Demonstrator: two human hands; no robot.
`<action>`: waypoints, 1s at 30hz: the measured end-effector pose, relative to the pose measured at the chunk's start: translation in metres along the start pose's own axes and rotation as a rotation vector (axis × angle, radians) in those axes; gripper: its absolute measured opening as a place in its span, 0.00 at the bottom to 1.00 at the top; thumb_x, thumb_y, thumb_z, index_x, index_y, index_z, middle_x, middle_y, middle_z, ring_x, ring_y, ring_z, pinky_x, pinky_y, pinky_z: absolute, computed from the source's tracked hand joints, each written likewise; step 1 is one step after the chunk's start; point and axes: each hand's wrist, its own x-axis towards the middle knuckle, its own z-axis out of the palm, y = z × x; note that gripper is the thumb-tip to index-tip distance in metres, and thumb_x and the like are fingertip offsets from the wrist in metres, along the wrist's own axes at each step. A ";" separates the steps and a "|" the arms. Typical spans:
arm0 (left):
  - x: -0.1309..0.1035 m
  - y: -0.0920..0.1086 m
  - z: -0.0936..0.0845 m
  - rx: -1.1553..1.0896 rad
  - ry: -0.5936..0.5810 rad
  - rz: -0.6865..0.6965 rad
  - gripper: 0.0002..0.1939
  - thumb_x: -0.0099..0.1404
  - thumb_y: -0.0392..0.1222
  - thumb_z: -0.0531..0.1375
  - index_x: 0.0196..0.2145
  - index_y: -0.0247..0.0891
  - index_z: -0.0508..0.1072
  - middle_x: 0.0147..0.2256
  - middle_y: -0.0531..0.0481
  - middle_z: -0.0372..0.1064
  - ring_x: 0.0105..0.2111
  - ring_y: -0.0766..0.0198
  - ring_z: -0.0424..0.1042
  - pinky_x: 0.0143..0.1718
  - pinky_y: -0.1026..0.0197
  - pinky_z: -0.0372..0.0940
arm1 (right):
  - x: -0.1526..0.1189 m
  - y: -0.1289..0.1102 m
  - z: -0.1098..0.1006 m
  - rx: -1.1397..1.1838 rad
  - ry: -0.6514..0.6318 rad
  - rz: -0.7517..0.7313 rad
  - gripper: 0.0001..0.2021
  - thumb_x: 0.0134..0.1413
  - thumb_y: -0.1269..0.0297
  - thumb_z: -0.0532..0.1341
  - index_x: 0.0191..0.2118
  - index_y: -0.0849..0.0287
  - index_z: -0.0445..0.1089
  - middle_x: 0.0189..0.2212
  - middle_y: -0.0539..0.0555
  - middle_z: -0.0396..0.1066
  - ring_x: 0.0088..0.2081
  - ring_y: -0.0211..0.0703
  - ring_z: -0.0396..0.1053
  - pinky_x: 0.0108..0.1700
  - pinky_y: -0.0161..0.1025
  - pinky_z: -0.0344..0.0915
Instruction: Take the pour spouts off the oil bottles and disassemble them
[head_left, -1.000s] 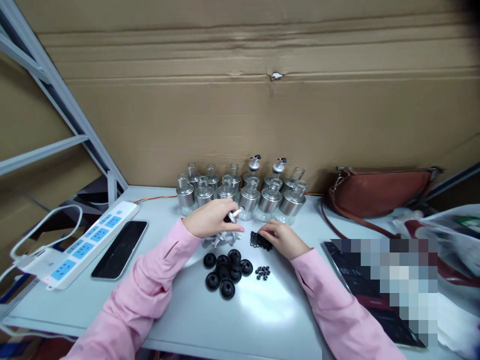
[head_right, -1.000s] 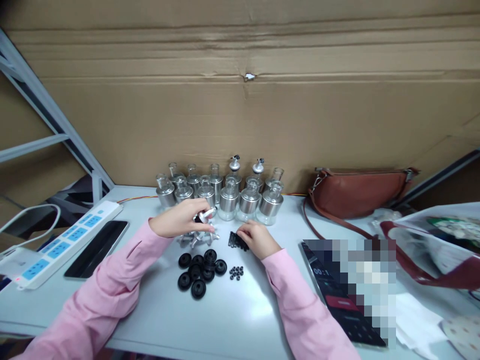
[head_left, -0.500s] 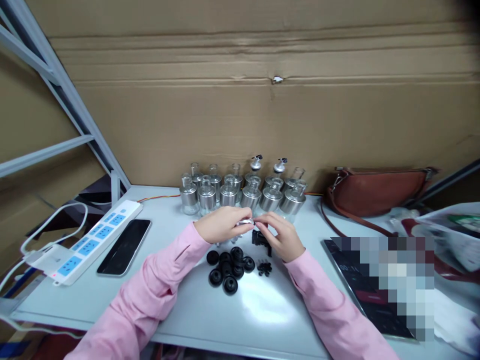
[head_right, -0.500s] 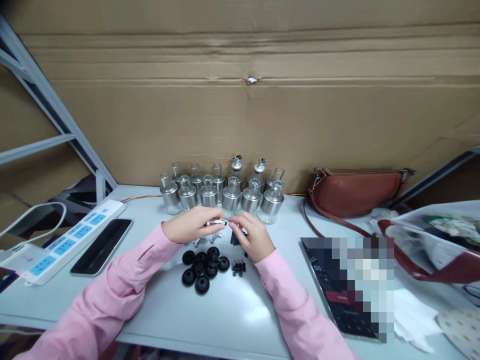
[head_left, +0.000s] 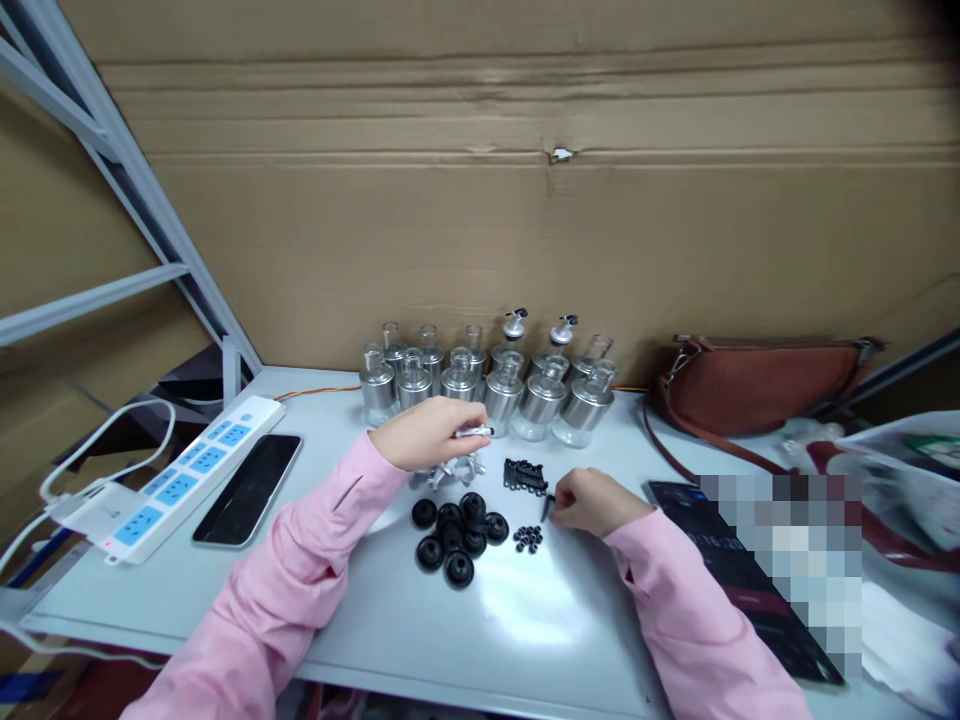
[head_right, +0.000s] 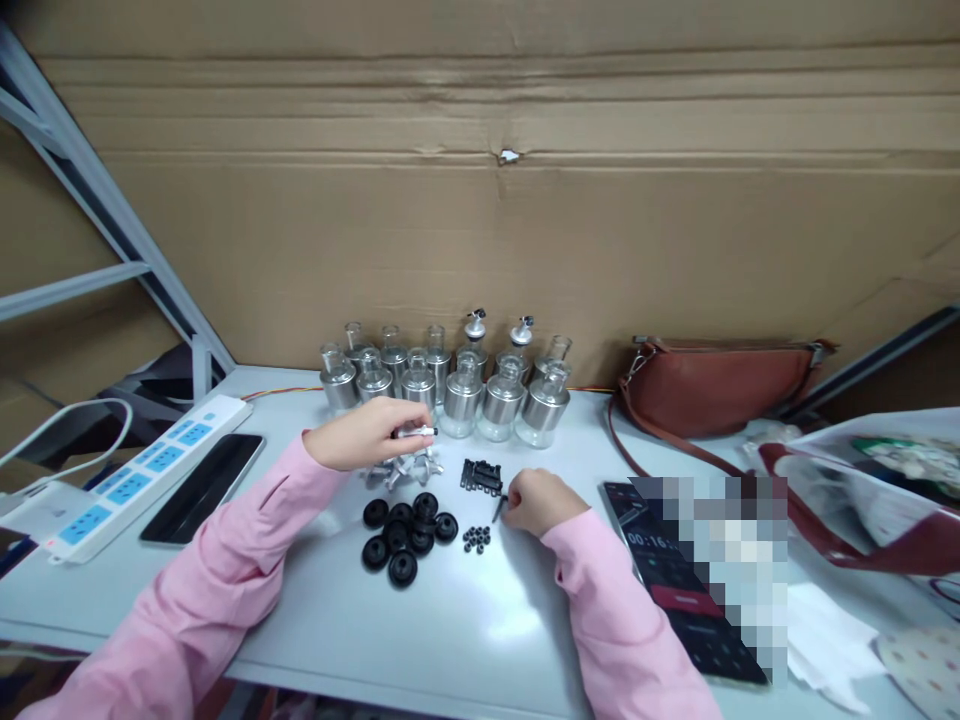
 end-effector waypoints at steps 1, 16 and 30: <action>0.000 -0.001 -0.001 0.001 0.002 0.003 0.06 0.63 0.39 0.54 0.31 0.35 0.66 0.27 0.53 0.65 0.27 0.68 0.63 0.29 0.65 0.57 | 0.000 0.002 0.000 0.000 -0.005 0.001 0.04 0.34 0.69 0.61 0.15 0.59 0.69 0.16 0.52 0.68 0.22 0.40 0.63 0.26 0.34 0.53; 0.000 0.003 -0.006 -0.089 0.159 -0.094 0.05 0.64 0.35 0.47 0.30 0.37 0.59 0.26 0.55 0.58 0.26 0.67 0.59 0.30 0.63 0.55 | 0.009 0.021 -0.005 0.164 0.127 -0.065 0.06 0.42 0.69 0.55 0.24 0.61 0.69 0.20 0.50 0.69 0.24 0.37 0.64 0.28 0.32 0.58; 0.004 -0.003 0.009 -0.062 0.130 0.011 0.04 0.58 0.31 0.51 0.28 0.36 0.62 0.25 0.55 0.59 0.25 0.69 0.59 0.29 0.66 0.55 | 0.023 0.010 0.013 0.135 0.310 0.102 0.10 0.44 0.65 0.56 0.18 0.59 0.67 0.18 0.52 0.68 0.23 0.39 0.62 0.27 0.34 0.53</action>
